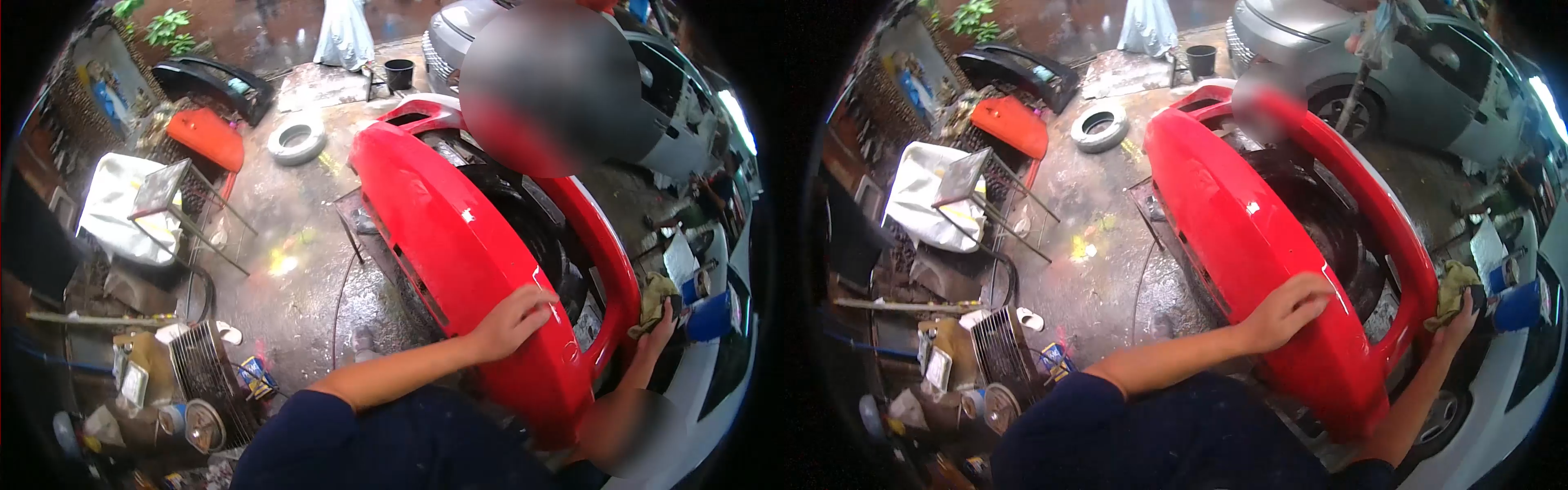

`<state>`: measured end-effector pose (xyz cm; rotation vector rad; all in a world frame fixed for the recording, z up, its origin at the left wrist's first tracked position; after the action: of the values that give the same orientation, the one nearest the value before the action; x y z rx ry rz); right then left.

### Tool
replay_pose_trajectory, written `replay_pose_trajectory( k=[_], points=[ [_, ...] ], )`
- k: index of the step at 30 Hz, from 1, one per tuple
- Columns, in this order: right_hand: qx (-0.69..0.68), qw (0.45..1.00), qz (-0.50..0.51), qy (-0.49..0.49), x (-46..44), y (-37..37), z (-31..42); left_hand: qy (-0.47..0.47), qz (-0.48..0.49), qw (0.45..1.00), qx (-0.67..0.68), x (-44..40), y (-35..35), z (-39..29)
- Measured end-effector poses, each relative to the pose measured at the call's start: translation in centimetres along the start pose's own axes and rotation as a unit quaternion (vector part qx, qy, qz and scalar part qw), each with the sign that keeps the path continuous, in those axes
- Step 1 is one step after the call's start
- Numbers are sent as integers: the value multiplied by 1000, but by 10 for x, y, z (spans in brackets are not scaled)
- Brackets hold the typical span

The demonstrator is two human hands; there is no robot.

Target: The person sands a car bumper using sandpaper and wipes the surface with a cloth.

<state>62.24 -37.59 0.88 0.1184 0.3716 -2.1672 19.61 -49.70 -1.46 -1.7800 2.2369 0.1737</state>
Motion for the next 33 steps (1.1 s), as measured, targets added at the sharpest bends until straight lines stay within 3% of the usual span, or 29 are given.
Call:
replay_pose_trajectory(
  k=[4,6,7,10,12,13,14,15,17,18,21,22,24,26,28,31,33],
  points=[
    [-110,992,34,-49,88,-57,40,106,88,988,69,51,47,6],
    [-167,975,93,-110,148,-106,52,102,110,987,52,53,87,-2],
    [-149,977,127,-81,187,-148,59,100,123,986,42,54,109,-7],
    [-117,973,188,-62,294,-275,54,86,83,988,93,47,175,-8],
    [-110,952,227,-173,341,-338,15,84,22,970,227,47,210,8],
    [-49,948,262,-177,369,-372,9,117,-26,939,323,51,225,16],
    [59,929,338,-141,389,-396,-4,154,-74,895,412,53,244,23],
    [-1,913,397,-91,408,-417,-16,175,-89,877,438,55,268,24],
    [110,896,420,96,426,-440,-25,190,-119,860,459,52,308,23],
    [176,874,415,183,429,-446,-20,185,-135,860,456,52,323,23],
    [109,918,380,-11,415,-435,-5,143,-70,850,503,42,369,36],
    [32,927,325,-185,408,-426,-7,142,-34,833,534,36,380,33],
    [92,955,231,-165,391,-403,5,139,-66,844,514,17,400,35],
    [-61,974,71,-206,375,-373,-13,140,-82,864,476,-11,417,35],
    [-120,964,27,-235,357,-340,-20,150,-83,893,415,-50,430,30],
    [-253,945,-14,-204,340,-318,-6,169,-59,944,277,-117,426,1],
    [-191,967,-23,-166,328,-324,3,160,-12,973,164,-178,417,-12]
  ],
)
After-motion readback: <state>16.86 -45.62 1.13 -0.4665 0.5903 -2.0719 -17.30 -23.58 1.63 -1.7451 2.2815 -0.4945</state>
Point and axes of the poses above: each hand's wrist, its own x-axis away from the middle knuckle, its own y-axis out of the back of the hand, z = x × y, the point moved 1 cm from there along -x, towards the middle knuckle, and after that the axes turned 6 degrees about y, right-handed, at the moved point
